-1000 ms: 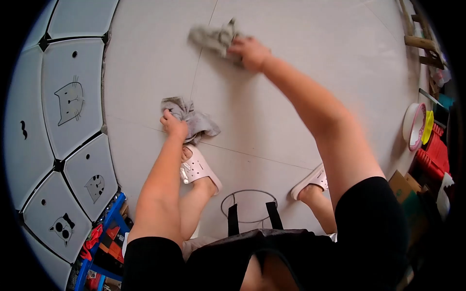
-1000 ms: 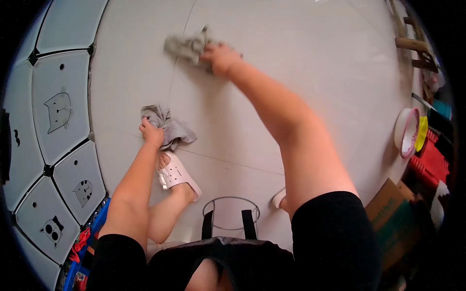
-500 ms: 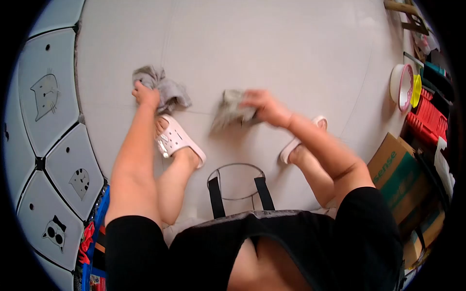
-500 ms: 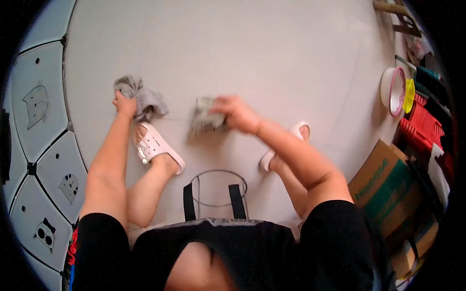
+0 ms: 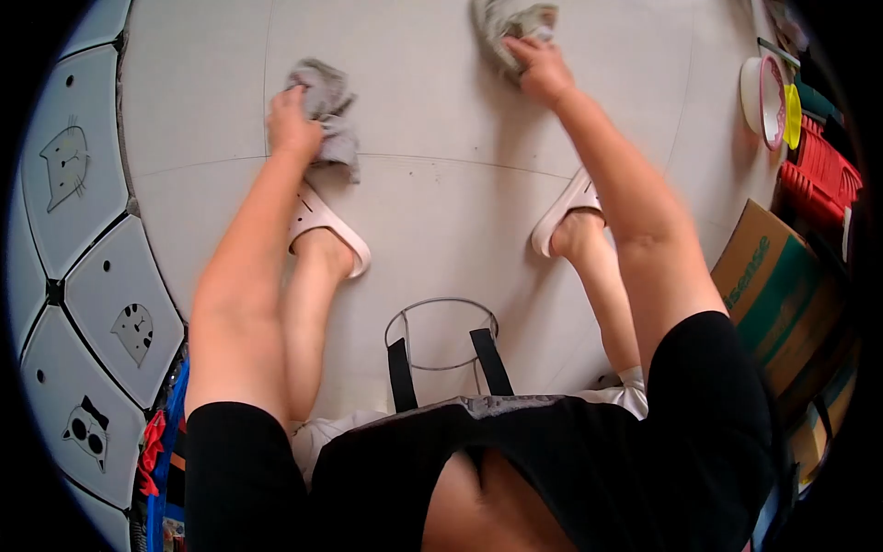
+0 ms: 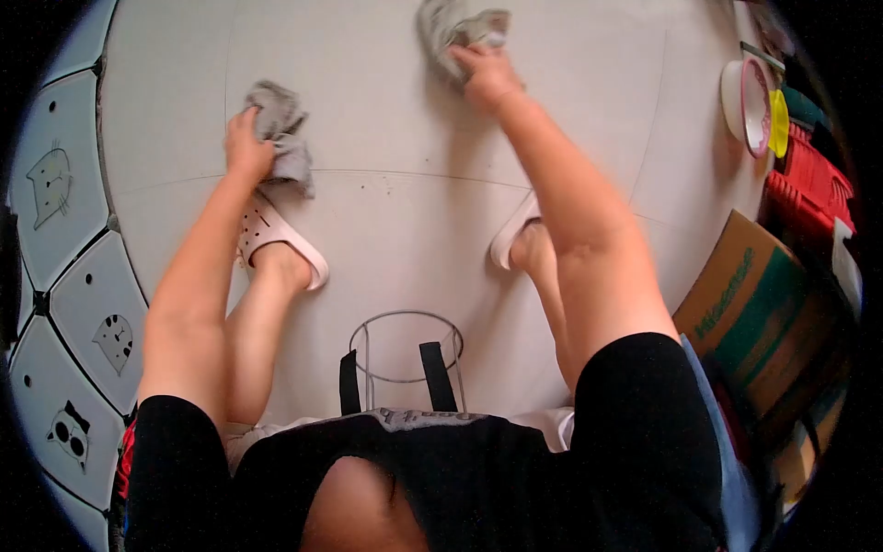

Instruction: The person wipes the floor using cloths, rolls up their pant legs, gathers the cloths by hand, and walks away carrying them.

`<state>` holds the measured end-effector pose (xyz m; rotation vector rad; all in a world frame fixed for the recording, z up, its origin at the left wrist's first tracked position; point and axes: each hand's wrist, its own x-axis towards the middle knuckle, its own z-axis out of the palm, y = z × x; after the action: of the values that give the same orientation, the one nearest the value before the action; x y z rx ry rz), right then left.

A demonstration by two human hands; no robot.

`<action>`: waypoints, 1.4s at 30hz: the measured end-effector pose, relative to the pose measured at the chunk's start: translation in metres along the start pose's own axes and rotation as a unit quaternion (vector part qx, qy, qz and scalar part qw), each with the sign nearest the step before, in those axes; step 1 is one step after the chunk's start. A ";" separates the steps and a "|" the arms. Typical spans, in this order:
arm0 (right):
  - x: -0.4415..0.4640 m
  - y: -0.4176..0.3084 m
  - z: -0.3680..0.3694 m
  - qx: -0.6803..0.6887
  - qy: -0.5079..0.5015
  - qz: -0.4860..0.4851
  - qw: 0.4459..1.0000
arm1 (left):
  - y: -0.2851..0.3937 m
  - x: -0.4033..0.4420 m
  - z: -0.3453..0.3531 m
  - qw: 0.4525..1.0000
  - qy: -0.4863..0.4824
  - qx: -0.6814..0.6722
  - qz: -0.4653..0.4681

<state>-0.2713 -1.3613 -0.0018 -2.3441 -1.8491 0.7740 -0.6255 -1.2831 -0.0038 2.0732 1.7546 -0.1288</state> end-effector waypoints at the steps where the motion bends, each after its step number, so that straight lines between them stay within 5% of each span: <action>1: -0.018 -0.011 0.008 -0.007 -0.023 -0.008 1.000 | 0.020 -0.012 0.003 0.999 -0.027 0.002 0.024; 6: -0.126 -0.063 0.065 0.000 -0.139 -0.061 0.988 | 0.083 -0.096 0.035 0.979 -0.127 0.023 0.160; 10: -0.204 -0.084 0.098 0.069 -0.200 -0.012 0.977 | 0.080 -0.171 0.044 0.972 -0.214 -0.068 0.071; 13: -0.213 -0.099 0.073 0.131 -0.178 0.038 0.975 | 0.074 -0.190 0.032 0.980 -0.152 -0.122 0.038; 15: -0.205 -0.106 0.058 0.250 -0.076 0.073 0.963 | 0.075 -0.195 0.024 0.983 -0.090 -0.160 0.017; 18: -0.203 -0.111 0.041 0.225 -0.071 0.068 0.969 | 0.082 -0.193 0.015 0.977 0.002 -0.208 -0.049; 22: -0.210 -0.118 0.001 0.455 -0.017 0.107 0.884 | 0.108 -0.214 -0.031 0.962 0.020 -0.255 -0.094; 26: -0.230 -0.120 -0.028 0.311 0.022 0.118 0.943 | 0.121 -0.229 -0.046 0.958 0.047 -0.274 -0.076; 28: -0.234 -0.118 -0.034 0.520 0.010 0.115 0.846 | 0.128 -0.236 -0.056 0.959 0.045 -0.269 -0.072; 29: -0.234 -0.109 -0.028 0.396 0.050 0.078 0.913 | 0.133 -0.243 -0.061 0.950 0.046 -0.297 -0.081; 30: -0.241 -0.110 -0.036 0.396 0.043 0.069 0.915 | 0.135 -0.248 -0.065 0.941 0.050 -0.324 -0.091; 32: -0.256 -0.128 -0.060 0.601 0.030 0.147 0.785 | 0.132 -0.257 -0.063 0.942 0.076 -0.314 -0.090; 33: -0.254 -0.128 -0.062 0.602 0.027 0.137 0.786 | 0.131 -0.257 -0.066 0.944 0.091 -0.306 -0.077; 35: -0.262 -0.124 -0.059 0.444 0.075 0.094 0.888 | 0.125 -0.263 -0.072 0.942 0.102 -0.311 -0.080; 36: -0.267 -0.124 -0.057 0.456 0.075 0.084 0.883 | 0.125 -0.269 -0.072 0.941 0.103 -0.313 -0.071; 37: -0.269 -0.123 -0.057 0.470 0.084 0.085 0.875 | 0.122 -0.263 -0.065 0.941 0.093 -0.313 -0.086; 38: -0.275 -0.128 -0.062 0.652 -0.026 0.148 0.743 | 0.135 -0.277 -0.088 0.946 0.079 -0.304 -0.075; 40: -0.290 -0.141 -0.074 0.685 -0.028 0.246 0.686 | 0.124 -0.264 -0.063 0.864 0.030 -0.484 -0.135; 42: -0.281 -0.140 -0.057 0.443 0.063 0.158 0.880 | 0.074 -0.216 0.011 0.859 0.054 -0.505 -0.071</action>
<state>-0.4167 -1.5674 0.1938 -1.9761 -0.7607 1.1419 -0.5952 -1.4942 0.0773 1.1809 1.5087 0.7288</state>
